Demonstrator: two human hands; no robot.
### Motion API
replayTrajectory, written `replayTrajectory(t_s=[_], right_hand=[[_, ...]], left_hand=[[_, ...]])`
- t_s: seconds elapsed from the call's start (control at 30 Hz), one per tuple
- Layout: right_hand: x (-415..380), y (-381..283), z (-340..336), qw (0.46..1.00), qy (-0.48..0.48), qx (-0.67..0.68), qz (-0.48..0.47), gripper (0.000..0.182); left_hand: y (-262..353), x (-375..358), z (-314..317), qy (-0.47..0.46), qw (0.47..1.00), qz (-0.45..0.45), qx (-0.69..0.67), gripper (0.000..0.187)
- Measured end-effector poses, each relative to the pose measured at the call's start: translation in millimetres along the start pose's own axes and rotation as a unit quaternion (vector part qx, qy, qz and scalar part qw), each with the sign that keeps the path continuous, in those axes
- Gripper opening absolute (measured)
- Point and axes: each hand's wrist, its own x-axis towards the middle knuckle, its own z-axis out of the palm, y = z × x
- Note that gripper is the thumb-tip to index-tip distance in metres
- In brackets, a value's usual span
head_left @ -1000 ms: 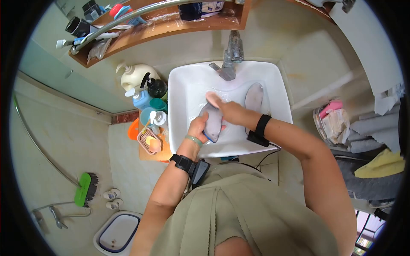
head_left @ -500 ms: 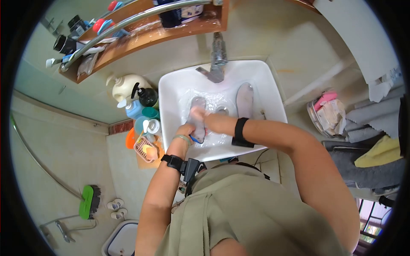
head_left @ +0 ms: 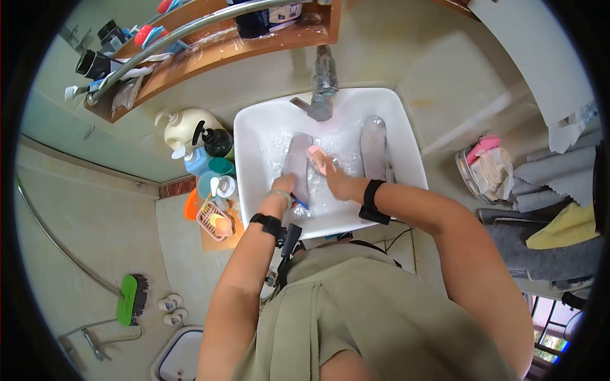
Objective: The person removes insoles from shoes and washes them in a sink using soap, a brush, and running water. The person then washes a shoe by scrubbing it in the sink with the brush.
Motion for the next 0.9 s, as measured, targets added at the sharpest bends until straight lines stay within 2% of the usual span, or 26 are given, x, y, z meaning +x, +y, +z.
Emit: replayTrajectory(t_s=[0.03,0.07,0.1,0.13,0.17,0.23,0.27,0.3,0.37,0.43,0.47,0.5,0.57,0.6,0.63,0.67,0.7,0.77,0.8,0.83,0.87,0.9], right_hand=[[-9.1,-1.7,-11.2,1.000,-0.002,0.000,-0.005,0.079],[-16.0,0.6,-17.1,0.995,0.022,0.097,-0.025,0.077],[-24.9,5.1,-24.6,0.979,0.044,0.195,-0.044,0.075],[-40.1,15.6,-42.2,0.984,0.085,0.151,-0.045,0.072],[-40.3,23.5,-59.1,0.982,0.024,0.181,0.040,0.075],[-35.4,43.0,-55.6,0.969,0.083,0.204,0.109,0.073],[-33.8,39.9,-50.4,0.969,0.082,0.204,0.108,0.073],[-34.5,33.3,-47.9,0.967,0.052,0.227,0.102,0.071],[-36.6,22.5,-49.8,0.964,0.021,0.248,0.097,0.069],[-45.5,14.5,-61.6,0.970,-0.121,0.211,-0.001,0.079],[-51.9,17.8,-68.5,0.979,-0.065,0.193,-0.005,0.072],[-52.2,29.7,-70.9,0.979,-0.067,0.191,-0.007,0.072],[-49.7,59.1,-74.1,0.989,0.010,0.150,-0.011,0.051],[-55.7,65.6,-80.3,0.988,0.006,0.151,-0.013,0.051],[-65.2,71.8,-91.0,0.992,0.030,0.126,-0.013,0.032],[-71.2,72.9,-100.3,0.993,0.052,0.101,-0.014,0.022],[-69.8,72.6,-100.5,0.993,0.047,0.102,-0.016,0.022],[-63.3,68.7,-101.4,0.981,0.071,0.181,0.005,0.019],[-58.6,66.7,-102.1,0.981,0.068,0.182,0.000,0.019],[-53.9,64.0,-102.5,0.985,0.071,0.148,-0.047,0.020],[-50.2,60.6,-101.6,0.986,0.073,0.116,-0.093,0.021],[-46.6,56.4,-101.5,0.986,0.069,0.119,-0.097,0.021]], left_hand=[[8.0,-16.3,10.2,0.024,0.999,-0.045,-0.017,0.040],[12.6,-26.2,13.0,0.048,0.994,-0.090,-0.033,0.037],[12.6,-28.4,8.6,0.051,0.994,-0.093,-0.034,0.037],[11.2,-29.2,4.0,0.033,0.999,-0.030,0.029,0.035],[9.3,-29.9,1.0,0.015,0.995,0.033,0.093,0.033],[7.5,-30.6,4.1,-0.003,0.989,0.053,0.135,0.028],[9.2,-30.2,6.7,-0.022,0.981,0.078,0.178,0.024],[14.5,-33.4,8.9,-0.021,0.981,0.077,0.178,0.024],[27.2,-43.5,12.0,-0.034,0.989,-0.015,0.141,0.027],[25.9,-42.6,9.9,-0.015,0.991,-0.024,0.131,0.026],[24.6,-42.3,7.8,0.004,0.992,-0.033,0.122,0.026],[28.0,-47.8,5.0,0.005,0.992,-0.035,0.119,0.026],[36.4,-63.6,-2.7,0.004,0.994,0.016,0.111,0.017],[29.8,-52.5,-5.9,-0.002,0.994,0.070,0.084,0.024],[30.3,-52.2,-6.1,-0.002,0.994,0.066,0.083,0.024],[30.1,-52.0,-6.0,-0.001,0.995,0.098,0.013,0.026],[27.5,-49.4,-5.6,0.002,0.990,0.128,-0.059,0.029],[23.6,-43.6,-3.7,0.004,0.986,0.119,-0.115,0.035],[25.6,-45.7,-3.8,-0.038,0.988,0.075,-0.130,0.037],[31.2,-52.0,-5.1,-0.079,0.986,0.030,-0.144,0.039],[39.5,-56.7,-8.9,-0.092,0.995,-0.029,-0.023,0.042],[49.2,-67.2,-11.2,-0.089,0.995,-0.034,-0.024,0.042]])
